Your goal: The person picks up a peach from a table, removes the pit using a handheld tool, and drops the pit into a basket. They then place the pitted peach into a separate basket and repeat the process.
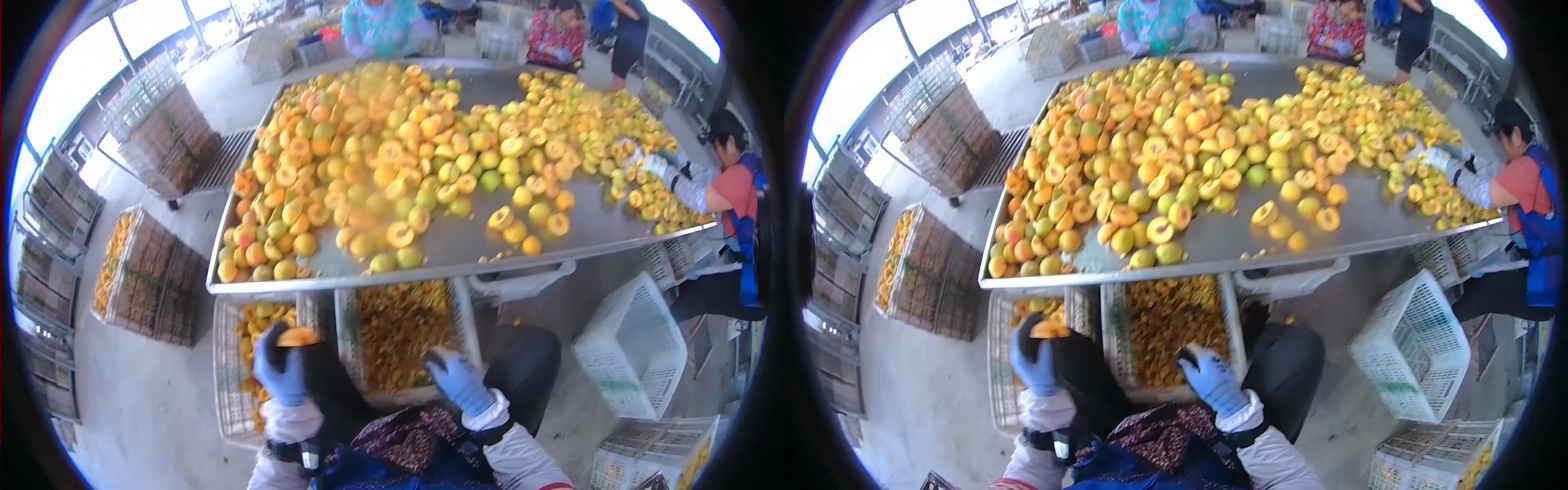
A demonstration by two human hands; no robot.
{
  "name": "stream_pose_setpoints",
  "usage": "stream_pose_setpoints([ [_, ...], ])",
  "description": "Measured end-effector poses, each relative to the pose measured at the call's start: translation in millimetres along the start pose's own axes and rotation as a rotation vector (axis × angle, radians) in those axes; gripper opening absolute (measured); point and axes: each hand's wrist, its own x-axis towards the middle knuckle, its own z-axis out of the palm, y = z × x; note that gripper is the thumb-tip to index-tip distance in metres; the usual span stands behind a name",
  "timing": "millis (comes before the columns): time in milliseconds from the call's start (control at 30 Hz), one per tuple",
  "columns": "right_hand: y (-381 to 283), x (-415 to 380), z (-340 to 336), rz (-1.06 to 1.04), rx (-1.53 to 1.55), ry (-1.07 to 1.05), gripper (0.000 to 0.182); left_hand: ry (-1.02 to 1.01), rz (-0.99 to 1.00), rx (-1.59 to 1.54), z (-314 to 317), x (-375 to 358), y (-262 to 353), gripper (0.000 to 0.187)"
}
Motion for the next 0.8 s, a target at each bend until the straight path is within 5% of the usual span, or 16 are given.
stream_pose_setpoints([
  [67, 17.1, 0.7, 6.4, 0.009, 0.072, -0.038, 0.02, 0.106, -0.094, -0.153, -23.3, 11.0, -69.9, 0.039],
  [133, 18.6, 3.2, 5.6, 0.026, 0.099, -0.1, 0.019, 0.18, -0.119, 0.023, -47.1, 22.7, -122.0, 0.042],
  [200, 21.8, 3.2, 9.1, 0.023, 0.105, -0.115, 0.021, 0.138, -0.135, 0.549, -64.1, 25.5, -158.3, 0.043],
  [433, 27.4, 9.8, 17.2, 0.082, 0.113, -0.226, 0.035, -0.084, -0.088, 0.171, 10.4, 54.7, -110.3, 0.036],
  [533, 34.7, 12.5, 30.2, 0.087, 0.111, -0.216, 0.039, -0.214, -0.224, -0.071, 61.4, 85.0, -61.0, 0.034],
  [600, 40.0, 11.4, 33.4, 0.101, 0.097, -0.278, 0.042, -0.206, 0.099, 0.015, 104.8, 102.4, -76.8, 0.033],
  [733, 55.1, 18.2, 42.0, 0.089, 0.068, -0.334, 0.047, -0.461, -0.147, 0.001, 154.3, 140.8, -6.6, 0.036],
  [800, 55.3, 18.0, 47.6, 0.103, 0.04, -0.365, 0.049, -0.416, 0.078, 0.143, 198.7, 154.3, -36.9, 0.041],
])
